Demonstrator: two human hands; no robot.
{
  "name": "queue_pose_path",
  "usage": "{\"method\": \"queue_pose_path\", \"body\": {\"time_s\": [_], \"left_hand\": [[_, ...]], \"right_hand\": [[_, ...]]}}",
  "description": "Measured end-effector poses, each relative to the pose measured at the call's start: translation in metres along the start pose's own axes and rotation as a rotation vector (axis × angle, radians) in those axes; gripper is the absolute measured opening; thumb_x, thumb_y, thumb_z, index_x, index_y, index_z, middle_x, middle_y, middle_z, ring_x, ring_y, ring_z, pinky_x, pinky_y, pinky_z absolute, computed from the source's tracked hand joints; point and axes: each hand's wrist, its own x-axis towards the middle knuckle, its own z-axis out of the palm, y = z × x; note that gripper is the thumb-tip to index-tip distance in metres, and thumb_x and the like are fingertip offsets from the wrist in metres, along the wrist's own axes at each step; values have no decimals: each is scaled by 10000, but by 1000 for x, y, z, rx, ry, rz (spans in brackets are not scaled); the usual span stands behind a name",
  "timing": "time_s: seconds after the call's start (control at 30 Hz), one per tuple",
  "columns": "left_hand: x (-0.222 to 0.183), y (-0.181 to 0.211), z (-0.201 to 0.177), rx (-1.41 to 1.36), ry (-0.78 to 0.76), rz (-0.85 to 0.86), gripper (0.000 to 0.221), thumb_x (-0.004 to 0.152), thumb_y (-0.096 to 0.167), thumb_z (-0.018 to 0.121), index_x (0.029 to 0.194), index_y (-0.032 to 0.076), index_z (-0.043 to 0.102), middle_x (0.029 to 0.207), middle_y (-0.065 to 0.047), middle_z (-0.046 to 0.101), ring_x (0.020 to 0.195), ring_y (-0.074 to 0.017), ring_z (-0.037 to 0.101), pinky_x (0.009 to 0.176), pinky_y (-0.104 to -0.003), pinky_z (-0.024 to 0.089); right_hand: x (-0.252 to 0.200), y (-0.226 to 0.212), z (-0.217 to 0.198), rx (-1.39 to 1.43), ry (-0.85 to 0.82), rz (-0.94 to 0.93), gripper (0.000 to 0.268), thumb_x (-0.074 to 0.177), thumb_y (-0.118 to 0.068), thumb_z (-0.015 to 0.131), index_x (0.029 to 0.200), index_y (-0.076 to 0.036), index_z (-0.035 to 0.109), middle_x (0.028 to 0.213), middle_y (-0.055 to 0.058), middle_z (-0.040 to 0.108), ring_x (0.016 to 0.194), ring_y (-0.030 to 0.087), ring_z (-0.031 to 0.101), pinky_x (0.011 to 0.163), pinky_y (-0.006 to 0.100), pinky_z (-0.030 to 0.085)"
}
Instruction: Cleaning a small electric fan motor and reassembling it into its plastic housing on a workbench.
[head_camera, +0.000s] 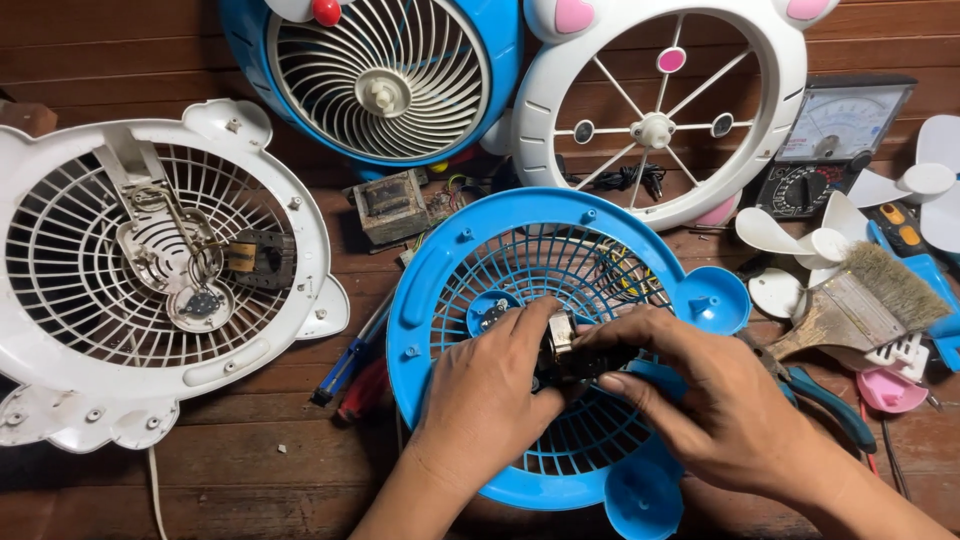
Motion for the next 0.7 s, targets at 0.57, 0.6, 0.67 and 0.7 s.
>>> {"method": "queue_pose_path", "body": {"time_s": [0.57,0.6,0.67,0.7], "left_hand": [[4,0,-2,9,-61,-18,758,779,147,678,1488,108,414,1212,-172,662,907,-500,664,712,-616,535],[4,-1,-1,1,-66,-23,795,780,149,682,1519,101,392,1229,-179,654,941,-501,656,740,-618,530],[4,0,-3,1,-69,-33,809,788,172,699,1531,104,386,1266,-169,645,986,-477,657,777,-603,532],[4,1,-4,1,-72,-43,824,796,196,716,1543,107,381,1303,-159,636,1030,-452,657,813,-589,535]], "right_hand": [[-3,10,11,-187,15,-71,280,947,-236,621,1195,-108,634,1139,31,762,1018,200,767,870,322,586],[-3,10,11,-197,16,-76,283,952,-239,615,1203,-111,637,1143,30,760,1023,199,762,879,324,580],[-3,11,10,-199,16,-81,281,952,-239,614,1197,-104,634,1142,35,760,1026,204,762,871,330,586],[-2,11,10,-200,15,-85,278,952,-239,614,1191,-97,630,1140,39,761,1030,209,761,863,336,591]]}}
